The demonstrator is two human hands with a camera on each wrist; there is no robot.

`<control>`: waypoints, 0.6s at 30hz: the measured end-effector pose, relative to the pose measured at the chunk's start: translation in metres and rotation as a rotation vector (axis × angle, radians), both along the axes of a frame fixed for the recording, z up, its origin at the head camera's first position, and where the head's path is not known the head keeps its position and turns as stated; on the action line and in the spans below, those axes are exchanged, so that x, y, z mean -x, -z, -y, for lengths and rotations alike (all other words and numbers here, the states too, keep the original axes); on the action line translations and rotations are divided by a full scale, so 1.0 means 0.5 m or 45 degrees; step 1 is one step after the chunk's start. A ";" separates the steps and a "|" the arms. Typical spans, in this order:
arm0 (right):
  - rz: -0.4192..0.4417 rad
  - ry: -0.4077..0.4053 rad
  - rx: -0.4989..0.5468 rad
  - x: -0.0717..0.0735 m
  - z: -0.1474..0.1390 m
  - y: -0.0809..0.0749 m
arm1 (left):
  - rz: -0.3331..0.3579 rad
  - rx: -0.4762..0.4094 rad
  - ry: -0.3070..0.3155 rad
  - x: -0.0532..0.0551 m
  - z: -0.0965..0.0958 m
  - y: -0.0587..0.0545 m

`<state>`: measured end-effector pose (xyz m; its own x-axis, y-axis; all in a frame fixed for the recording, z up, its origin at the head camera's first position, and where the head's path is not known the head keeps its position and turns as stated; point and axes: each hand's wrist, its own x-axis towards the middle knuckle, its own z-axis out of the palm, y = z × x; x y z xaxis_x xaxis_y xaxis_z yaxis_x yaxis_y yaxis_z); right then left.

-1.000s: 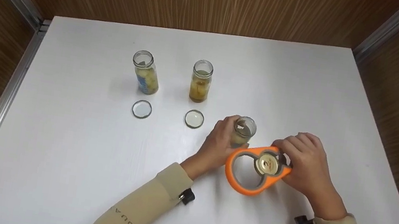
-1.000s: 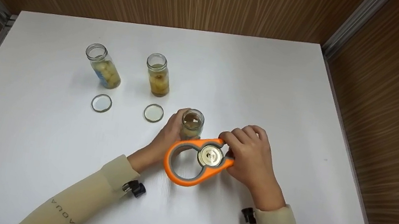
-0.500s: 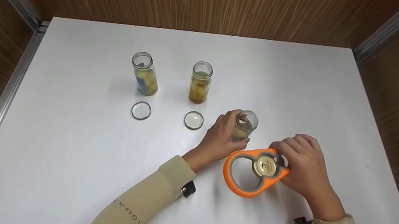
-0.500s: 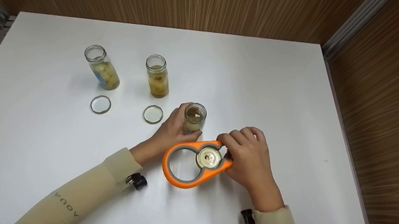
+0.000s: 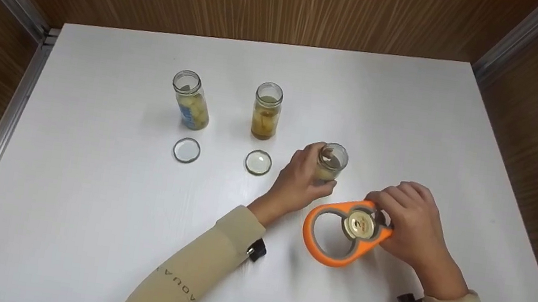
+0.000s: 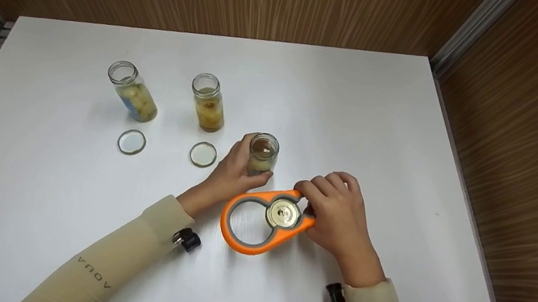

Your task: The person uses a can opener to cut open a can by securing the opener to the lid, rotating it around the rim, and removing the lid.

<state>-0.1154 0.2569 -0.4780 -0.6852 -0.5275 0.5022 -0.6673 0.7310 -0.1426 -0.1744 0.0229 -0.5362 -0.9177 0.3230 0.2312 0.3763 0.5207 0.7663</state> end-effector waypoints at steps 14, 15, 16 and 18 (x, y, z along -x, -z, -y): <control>0.006 0.004 0.004 -0.008 0.000 -0.002 | 0.044 0.022 0.011 0.006 -0.015 -0.009; 0.009 0.006 0.002 -0.009 0.000 -0.001 | 0.046 0.020 0.013 0.007 -0.015 -0.009; 0.011 0.007 0.003 -0.009 0.001 -0.001 | 0.047 0.022 0.013 0.008 -0.014 -0.009; 0.008 0.006 0.008 -0.010 0.002 0.002 | 0.051 0.020 0.008 0.011 -0.012 -0.008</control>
<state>-0.1105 0.2561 -0.4787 -0.6909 -0.5212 0.5010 -0.6631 0.7330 -0.1517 -0.1796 0.0289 -0.5321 -0.9242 0.3320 0.1889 0.3485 0.5307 0.7726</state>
